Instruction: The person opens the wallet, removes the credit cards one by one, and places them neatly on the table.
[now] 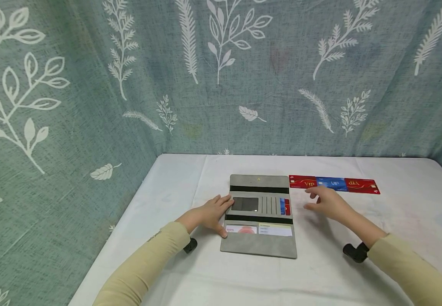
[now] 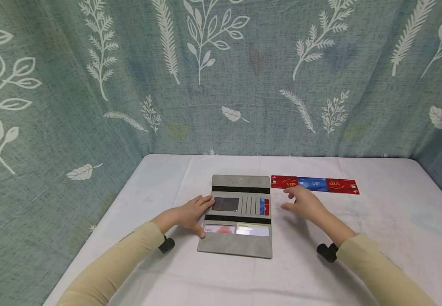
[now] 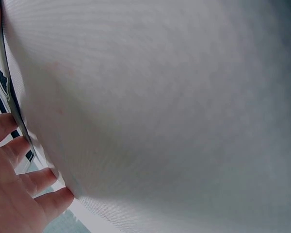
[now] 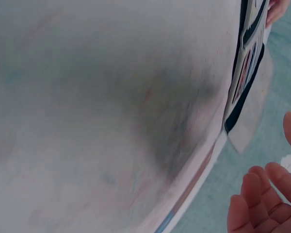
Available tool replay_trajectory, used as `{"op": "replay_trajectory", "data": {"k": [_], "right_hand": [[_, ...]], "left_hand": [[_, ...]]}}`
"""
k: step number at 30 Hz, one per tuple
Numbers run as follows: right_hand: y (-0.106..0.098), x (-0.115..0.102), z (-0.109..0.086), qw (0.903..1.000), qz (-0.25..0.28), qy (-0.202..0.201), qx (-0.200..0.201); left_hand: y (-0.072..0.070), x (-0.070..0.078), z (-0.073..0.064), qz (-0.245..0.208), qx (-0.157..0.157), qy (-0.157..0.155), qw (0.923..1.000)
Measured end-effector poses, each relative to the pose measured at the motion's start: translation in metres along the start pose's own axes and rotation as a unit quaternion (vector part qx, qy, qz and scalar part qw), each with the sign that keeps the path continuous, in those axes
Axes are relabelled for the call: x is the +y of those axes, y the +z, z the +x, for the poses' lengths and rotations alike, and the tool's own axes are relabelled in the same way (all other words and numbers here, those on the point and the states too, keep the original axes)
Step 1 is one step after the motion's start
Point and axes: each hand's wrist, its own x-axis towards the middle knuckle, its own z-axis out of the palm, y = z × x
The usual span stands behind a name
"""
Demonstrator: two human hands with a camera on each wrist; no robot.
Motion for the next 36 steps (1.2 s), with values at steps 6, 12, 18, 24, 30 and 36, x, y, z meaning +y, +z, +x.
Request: {"op": "replay_trajectory", "data": {"k": [6, 12, 18, 24, 30, 36], "right_hand": [[0.009, -0.006, 0.006, 0.9998, -0.007, -0.012, -0.014], [0.015, -0.011, 0.011, 0.9995, -0.012, -0.02, -0.022], [0.021, -0.014, 0.019, 0.9988, -0.015, -0.038, -0.027], [0.027, -0.016, 0.028, 0.9982, -0.005, -0.036, -0.049], [0.031, -0.018, 0.036, 0.9973, 0.001, -0.034, -0.065], [0.037, -0.022, 0.042, 0.9954, -0.009, -0.02, -0.094]], "left_hand": [[-0.001, 0.0, -0.001, 0.002, 0.0, 0.001, 1.0], [0.001, 0.0, 0.0, 0.006, 0.001, 0.003, 1.0], [0.002, -0.001, 0.001, 0.006, -0.001, -0.001, 1.0], [0.002, -0.002, 0.002, 0.006, -0.003, 0.001, 1.0], [0.002, -0.003, 0.003, 0.005, 0.0, 0.003, 1.0], [0.002, -0.003, 0.003, 0.005, -0.002, 0.003, 1.0]]}}
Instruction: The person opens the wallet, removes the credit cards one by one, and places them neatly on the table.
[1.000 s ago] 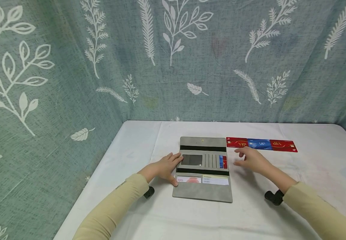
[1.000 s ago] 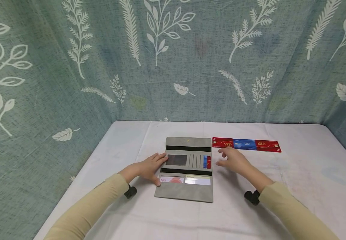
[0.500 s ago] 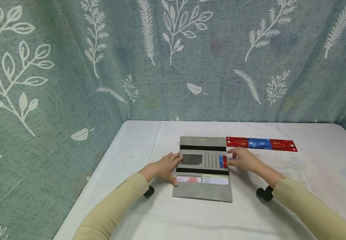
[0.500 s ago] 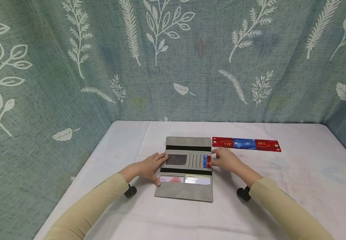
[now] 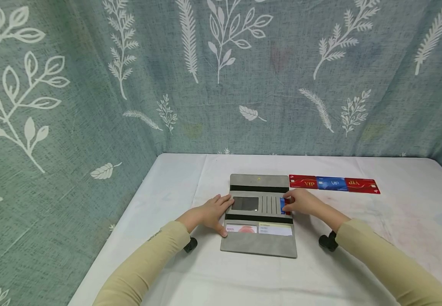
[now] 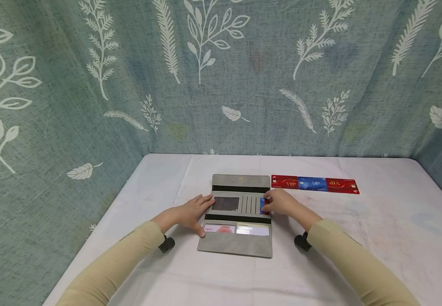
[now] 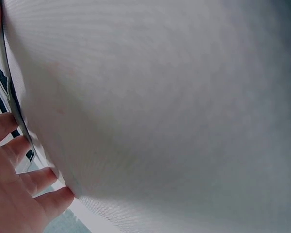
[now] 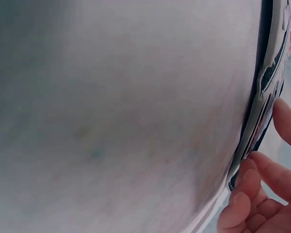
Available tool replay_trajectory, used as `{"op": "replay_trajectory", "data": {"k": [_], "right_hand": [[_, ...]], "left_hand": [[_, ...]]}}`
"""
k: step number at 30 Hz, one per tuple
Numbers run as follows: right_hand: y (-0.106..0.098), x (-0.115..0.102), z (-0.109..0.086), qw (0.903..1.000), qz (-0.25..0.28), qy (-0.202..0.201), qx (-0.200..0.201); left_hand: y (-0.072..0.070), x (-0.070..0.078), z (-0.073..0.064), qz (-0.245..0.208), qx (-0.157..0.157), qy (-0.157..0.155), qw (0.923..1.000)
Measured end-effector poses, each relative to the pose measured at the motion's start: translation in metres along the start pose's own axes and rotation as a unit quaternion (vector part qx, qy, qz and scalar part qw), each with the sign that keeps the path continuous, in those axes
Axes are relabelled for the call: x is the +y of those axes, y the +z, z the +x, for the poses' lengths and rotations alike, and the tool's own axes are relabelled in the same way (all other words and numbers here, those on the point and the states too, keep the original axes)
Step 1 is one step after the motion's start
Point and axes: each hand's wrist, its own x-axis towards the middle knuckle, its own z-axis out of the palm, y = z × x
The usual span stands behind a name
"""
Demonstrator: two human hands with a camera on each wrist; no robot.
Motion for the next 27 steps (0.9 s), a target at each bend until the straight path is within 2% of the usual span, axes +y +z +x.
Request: {"op": "replay_trajectory", "data": {"k": [4, 9, 19, 23, 27], "right_hand": [[0.001, -0.004, 0.003, 0.9997, -0.016, 0.015, -0.013], [0.002, -0.008, 0.005, 0.9994, -0.032, 0.01, -0.003], [0.004, -0.009, 0.01, 0.9997, -0.006, 0.019, 0.011], [0.004, -0.007, 0.013, 0.997, 0.046, 0.06, 0.017], [0.003, -0.005, 0.017, 0.9863, 0.106, 0.124, 0.026]], "left_hand": [[-0.001, 0.0, -0.001, 0.0, -0.001, 0.001, 1.0], [-0.001, 0.001, -0.002, -0.002, -0.003, -0.004, 1.0], [-0.003, 0.003, -0.004, -0.008, -0.004, -0.006, 0.9999], [-0.004, 0.003, -0.004, -0.008, -0.002, -0.003, 1.0], [-0.003, 0.003, -0.003, -0.006, 0.0, -0.001, 1.0]]}}
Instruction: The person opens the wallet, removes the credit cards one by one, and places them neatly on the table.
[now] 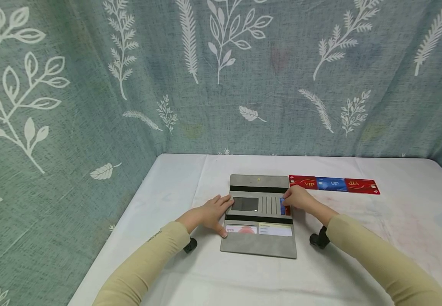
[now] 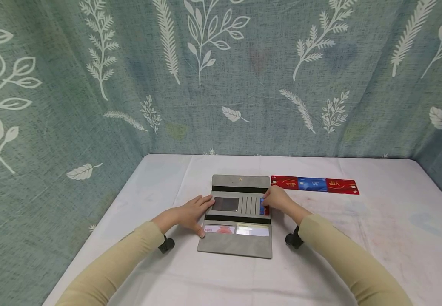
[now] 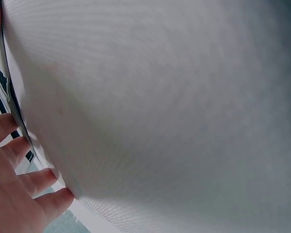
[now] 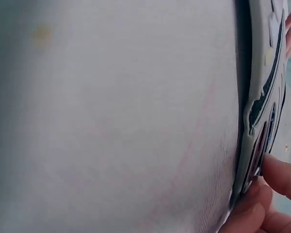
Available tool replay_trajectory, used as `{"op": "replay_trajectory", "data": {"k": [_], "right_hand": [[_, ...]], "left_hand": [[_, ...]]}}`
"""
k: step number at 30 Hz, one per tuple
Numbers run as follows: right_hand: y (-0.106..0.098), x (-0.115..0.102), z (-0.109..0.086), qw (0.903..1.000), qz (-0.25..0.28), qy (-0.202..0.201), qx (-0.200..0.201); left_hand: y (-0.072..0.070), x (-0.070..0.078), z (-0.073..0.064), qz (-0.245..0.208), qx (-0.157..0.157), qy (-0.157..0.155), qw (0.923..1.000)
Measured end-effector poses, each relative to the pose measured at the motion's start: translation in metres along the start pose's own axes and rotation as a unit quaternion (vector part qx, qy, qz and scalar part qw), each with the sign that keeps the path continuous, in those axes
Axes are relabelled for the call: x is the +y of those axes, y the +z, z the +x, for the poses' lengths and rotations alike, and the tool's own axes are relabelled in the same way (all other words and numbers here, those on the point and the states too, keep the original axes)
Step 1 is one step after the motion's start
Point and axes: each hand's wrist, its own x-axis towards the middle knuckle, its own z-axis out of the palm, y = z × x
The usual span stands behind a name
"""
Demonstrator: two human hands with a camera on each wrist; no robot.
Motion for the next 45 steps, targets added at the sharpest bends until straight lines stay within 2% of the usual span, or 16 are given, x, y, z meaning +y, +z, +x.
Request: {"op": "replay_trajectory", "data": {"k": [5, 9, 13, 23, 31, 37, 41, 45], "right_hand": [[-0.003, -0.001, 0.005, 0.9972, 0.048, 0.058, 0.004], [-0.008, -0.003, 0.006, 0.9916, 0.077, 0.103, -0.016], [-0.011, 0.001, 0.011, 0.9868, 0.095, 0.125, -0.037], [-0.016, 0.007, 0.01, 0.9836, 0.113, 0.132, -0.051], [-0.032, 0.012, 0.002, 0.9816, 0.108, 0.11, -0.113], [-0.031, 0.018, -0.003, 0.9777, 0.126, 0.095, -0.139], [-0.028, 0.022, -0.007, 0.9755, 0.145, 0.078, -0.146], [-0.025, 0.023, -0.011, 0.9719, 0.173, 0.085, -0.135]], "left_hand": [[0.001, 0.0, 0.0, 0.002, -0.002, -0.002, 1.0], [0.001, 0.0, 0.0, 0.001, -0.001, 0.0, 1.0], [0.0, 0.0, 0.0, -0.005, -0.001, 0.0, 1.0], [0.002, -0.001, 0.002, -0.001, -0.002, -0.001, 1.0], [0.001, -0.002, 0.001, 0.0, -0.004, -0.005, 1.0], [0.001, -0.002, 0.0, -0.002, -0.001, 0.0, 1.0], [0.002, -0.002, 0.001, 0.0, -0.003, 0.001, 1.0], [0.002, -0.002, 0.001, 0.0, -0.004, -0.002, 1.0]]}}
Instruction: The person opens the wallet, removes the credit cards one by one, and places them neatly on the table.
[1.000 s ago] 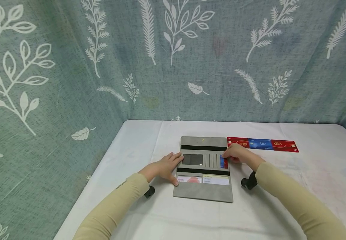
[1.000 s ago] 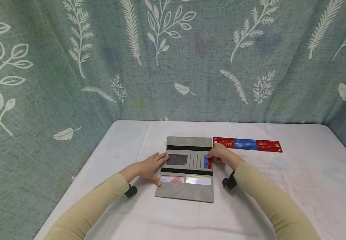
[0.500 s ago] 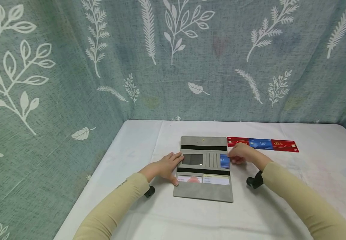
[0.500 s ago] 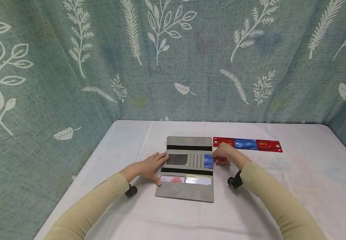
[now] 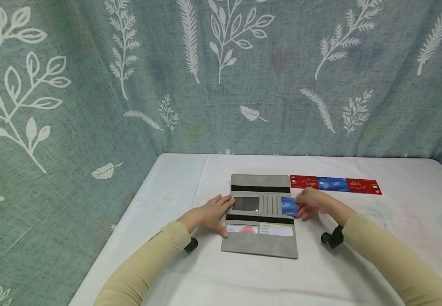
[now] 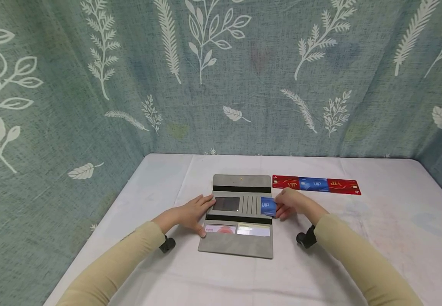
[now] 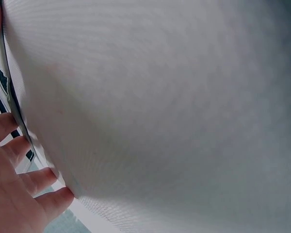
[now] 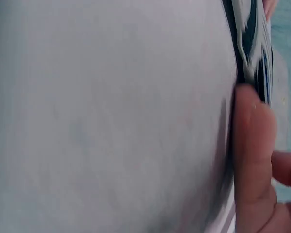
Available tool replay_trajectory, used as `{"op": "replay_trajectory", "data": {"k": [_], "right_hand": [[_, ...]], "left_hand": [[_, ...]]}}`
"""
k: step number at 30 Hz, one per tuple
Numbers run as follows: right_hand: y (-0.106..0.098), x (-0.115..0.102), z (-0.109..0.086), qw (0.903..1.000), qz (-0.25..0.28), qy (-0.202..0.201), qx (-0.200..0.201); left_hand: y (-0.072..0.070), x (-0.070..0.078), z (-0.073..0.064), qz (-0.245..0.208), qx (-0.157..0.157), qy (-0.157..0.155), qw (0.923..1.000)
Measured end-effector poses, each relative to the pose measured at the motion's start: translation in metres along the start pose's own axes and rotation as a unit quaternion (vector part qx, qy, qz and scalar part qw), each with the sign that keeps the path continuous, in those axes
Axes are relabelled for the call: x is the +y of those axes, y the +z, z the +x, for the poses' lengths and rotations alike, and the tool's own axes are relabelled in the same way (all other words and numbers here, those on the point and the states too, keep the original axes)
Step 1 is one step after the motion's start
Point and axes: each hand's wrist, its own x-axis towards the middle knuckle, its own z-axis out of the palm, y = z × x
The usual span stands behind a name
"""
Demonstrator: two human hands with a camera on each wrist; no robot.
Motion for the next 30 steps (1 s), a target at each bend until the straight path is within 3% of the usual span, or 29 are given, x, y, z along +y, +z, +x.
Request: {"op": "replay_trajectory", "data": {"k": [8, 17, 30], "right_hand": [[0.012, 0.002, -0.005, 0.9977, 0.053, 0.002, 0.041], [0.02, 0.005, -0.011, 0.9953, 0.081, 0.001, 0.053], [0.021, 0.01, -0.023, 0.9959, 0.057, -0.03, 0.062]], "left_hand": [[0.0, 0.001, -0.001, -0.009, 0.006, -0.001, 0.9999], [0.0, 0.002, -0.001, -0.012, 0.004, -0.002, 0.9999], [0.001, 0.0, 0.001, -0.002, 0.006, 0.0, 1.0]]}}
